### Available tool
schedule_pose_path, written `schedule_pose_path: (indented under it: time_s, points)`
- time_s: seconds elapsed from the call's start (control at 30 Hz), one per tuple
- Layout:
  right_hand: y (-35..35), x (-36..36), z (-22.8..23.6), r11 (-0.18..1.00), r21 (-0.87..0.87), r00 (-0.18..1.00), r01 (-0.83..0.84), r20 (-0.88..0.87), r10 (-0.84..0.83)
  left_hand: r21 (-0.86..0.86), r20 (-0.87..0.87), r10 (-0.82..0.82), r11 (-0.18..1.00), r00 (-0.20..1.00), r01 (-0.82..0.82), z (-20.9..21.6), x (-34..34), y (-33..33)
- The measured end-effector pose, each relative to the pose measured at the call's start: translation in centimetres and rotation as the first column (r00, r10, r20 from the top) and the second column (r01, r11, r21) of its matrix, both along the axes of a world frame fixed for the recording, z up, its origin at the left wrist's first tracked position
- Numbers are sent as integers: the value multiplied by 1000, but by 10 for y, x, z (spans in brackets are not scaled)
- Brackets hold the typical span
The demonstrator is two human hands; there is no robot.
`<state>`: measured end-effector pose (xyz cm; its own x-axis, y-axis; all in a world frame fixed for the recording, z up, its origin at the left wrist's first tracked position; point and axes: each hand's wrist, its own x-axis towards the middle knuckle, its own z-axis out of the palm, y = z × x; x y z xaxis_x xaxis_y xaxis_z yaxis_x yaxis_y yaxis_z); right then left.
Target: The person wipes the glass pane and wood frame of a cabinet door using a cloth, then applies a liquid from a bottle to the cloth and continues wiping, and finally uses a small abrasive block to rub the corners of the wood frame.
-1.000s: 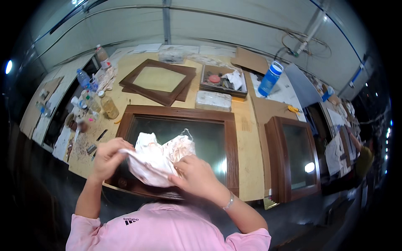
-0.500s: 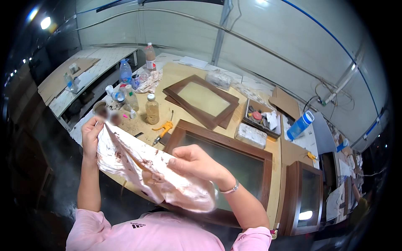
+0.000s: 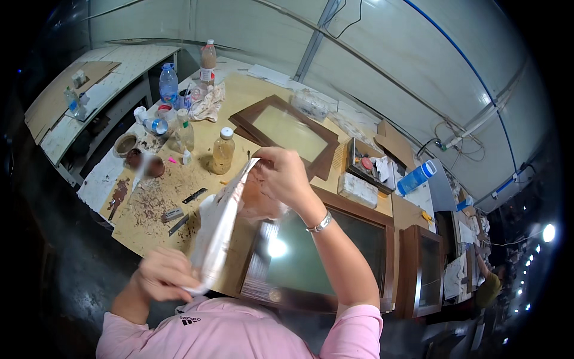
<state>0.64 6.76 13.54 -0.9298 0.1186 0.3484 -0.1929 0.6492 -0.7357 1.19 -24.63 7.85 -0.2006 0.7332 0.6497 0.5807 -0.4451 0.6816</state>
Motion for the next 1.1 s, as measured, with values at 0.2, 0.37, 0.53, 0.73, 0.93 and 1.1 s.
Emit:
schedule_pose_path:
  time_s: [0.2,0.37,0.53,0.73,0.93,1.1]
  points:
    - [0,-2,-17,767,-638,988,-71,62,142,-195,274,185,972,944,-134,-21,-20,18]
    - [5,7,-13,709,-700,983,-88,54,175,-261,606,468,881,644,-395,-83,-57,36]
    - [1,12,-15,634,-767,985,-104,9,173,-259,830,302,953,470,-156,-111,-57,63]
    - [-2,15,-17,569,-808,980,-155,-54,191,-103,933,93,995,349,11,-105,-51,98]
    - [3,17,-23,546,-823,981,-157,-68,180,141,978,-145,989,148,43,-88,-43,98]
    - [10,18,-24,689,-725,997,-26,33,73,-9,938,63,988,342,-157,-57,-44,73]
